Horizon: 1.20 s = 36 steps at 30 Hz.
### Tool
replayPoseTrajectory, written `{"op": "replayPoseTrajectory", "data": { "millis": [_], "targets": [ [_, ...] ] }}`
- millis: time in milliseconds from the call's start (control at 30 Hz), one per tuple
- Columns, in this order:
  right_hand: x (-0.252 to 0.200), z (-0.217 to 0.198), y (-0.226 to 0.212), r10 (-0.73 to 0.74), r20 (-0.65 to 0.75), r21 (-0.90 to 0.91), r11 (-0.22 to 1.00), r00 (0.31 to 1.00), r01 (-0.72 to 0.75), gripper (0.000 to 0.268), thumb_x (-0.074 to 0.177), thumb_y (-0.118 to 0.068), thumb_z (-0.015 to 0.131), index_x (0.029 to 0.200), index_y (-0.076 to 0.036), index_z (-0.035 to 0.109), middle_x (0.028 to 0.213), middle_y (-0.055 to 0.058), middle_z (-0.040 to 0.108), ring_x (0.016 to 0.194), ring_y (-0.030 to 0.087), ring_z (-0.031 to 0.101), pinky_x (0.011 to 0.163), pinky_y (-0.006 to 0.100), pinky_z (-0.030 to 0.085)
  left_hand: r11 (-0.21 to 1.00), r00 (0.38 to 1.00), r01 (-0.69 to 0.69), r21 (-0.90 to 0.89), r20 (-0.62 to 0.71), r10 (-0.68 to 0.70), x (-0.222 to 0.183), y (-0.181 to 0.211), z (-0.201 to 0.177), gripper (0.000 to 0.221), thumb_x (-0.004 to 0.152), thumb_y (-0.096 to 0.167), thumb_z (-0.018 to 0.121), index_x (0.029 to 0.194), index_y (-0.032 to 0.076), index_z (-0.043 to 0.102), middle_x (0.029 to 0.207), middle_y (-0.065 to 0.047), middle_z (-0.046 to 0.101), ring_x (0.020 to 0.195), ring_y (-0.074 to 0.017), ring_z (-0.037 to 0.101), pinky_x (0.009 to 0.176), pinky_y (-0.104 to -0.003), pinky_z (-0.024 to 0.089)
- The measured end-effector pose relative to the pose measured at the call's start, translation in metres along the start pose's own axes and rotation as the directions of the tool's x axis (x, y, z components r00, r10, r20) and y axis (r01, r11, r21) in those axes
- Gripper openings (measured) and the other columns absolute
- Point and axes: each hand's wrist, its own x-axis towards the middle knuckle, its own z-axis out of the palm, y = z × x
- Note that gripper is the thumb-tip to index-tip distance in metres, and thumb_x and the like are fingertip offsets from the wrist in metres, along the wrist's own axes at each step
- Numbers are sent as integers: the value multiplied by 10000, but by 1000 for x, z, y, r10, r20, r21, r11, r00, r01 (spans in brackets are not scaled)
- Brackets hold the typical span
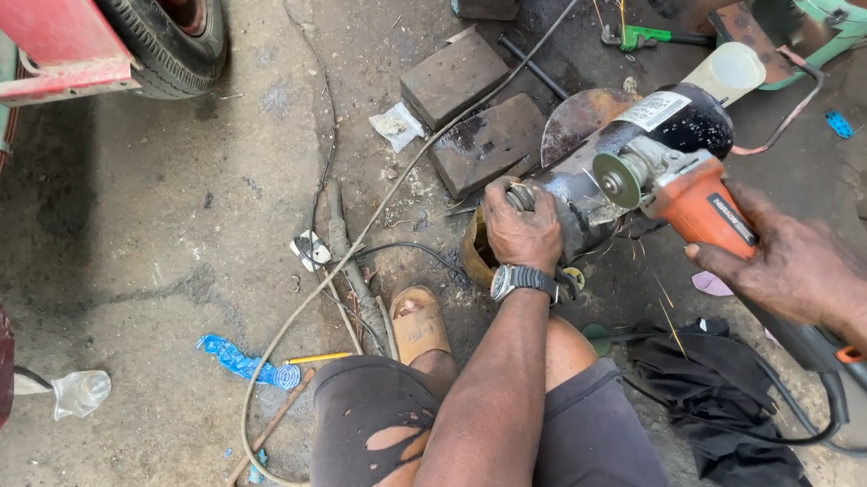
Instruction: Using an angle grinder to cut or grind a metal compressor housing on the ground.
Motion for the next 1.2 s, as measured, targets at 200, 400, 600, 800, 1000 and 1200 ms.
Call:
{"op": "replayPoseTrajectory", "data": {
  "millis": [200,400,600,800,1000,1200],
  "targets": [
    [-7,25,31,47,-3,-16,999,999,-47,1025,803,-684,554,1704,-310,237,1529,141,579,1298,465,654,1074,544,509,999,998,53,-9,36,-53,0,6,-5,281,903,282,665,1119,166,528,1026,-144,655,901,-324,654,746,-486,540],
    [6,25,29,16,-66,-20,1000,998,-18,1030,792,-678,584,1694,-289,274,1573,125,536,1363,490,577,1108,544,450,1000,1000,19,5,17,-19,-2,2,-2,286,914,266,672,1133,167,516,1005,-122,651,910,-308,653,748,-475,555],
    [5,-11,-19,14,-8,-132,991,1000,-15,887,877,-657,536,1670,-340,294,1419,188,676,1215,511,690,944,587,563,995,993,95,14,74,-96,-2,5,-5,297,920,308,657,1144,193,499,1057,-110,647,931,-294,666,716,-463,575],
    [8,-15,-29,12,-29,-109,994,1000,-15,859,860,-619,562,1652,-381,328,1359,227,698,1213,550,647,920,569,505,1000,1000,0,-22,0,0,-3,4,-2,304,891,279,666,1127,156,517,1015,-141,663,922,-343,655,742,-503,534],
    [14,19,24,-26,-70,-191,981,997,12,954,842,-678,536,1689,-310,292,1472,82,658,1199,452,733,921,510,585,1000,1000,-18,-19,10,18,-3,1,-1,332,899,263,686,1141,166,481,1022,-159,672,982,-357,654,767,-514,551],
    [19,25,34,-19,-109,-280,960,994,-12,1053,820,-759,503,1750,-341,239,1284,124,775,1063,418,786,829,449,600,999,1000,-26,-22,-1,26,-3,1,0,329,894,263,683,1139,150,495,1027,-171,681,985,-363,650,757,-514,543]
  ]
}}
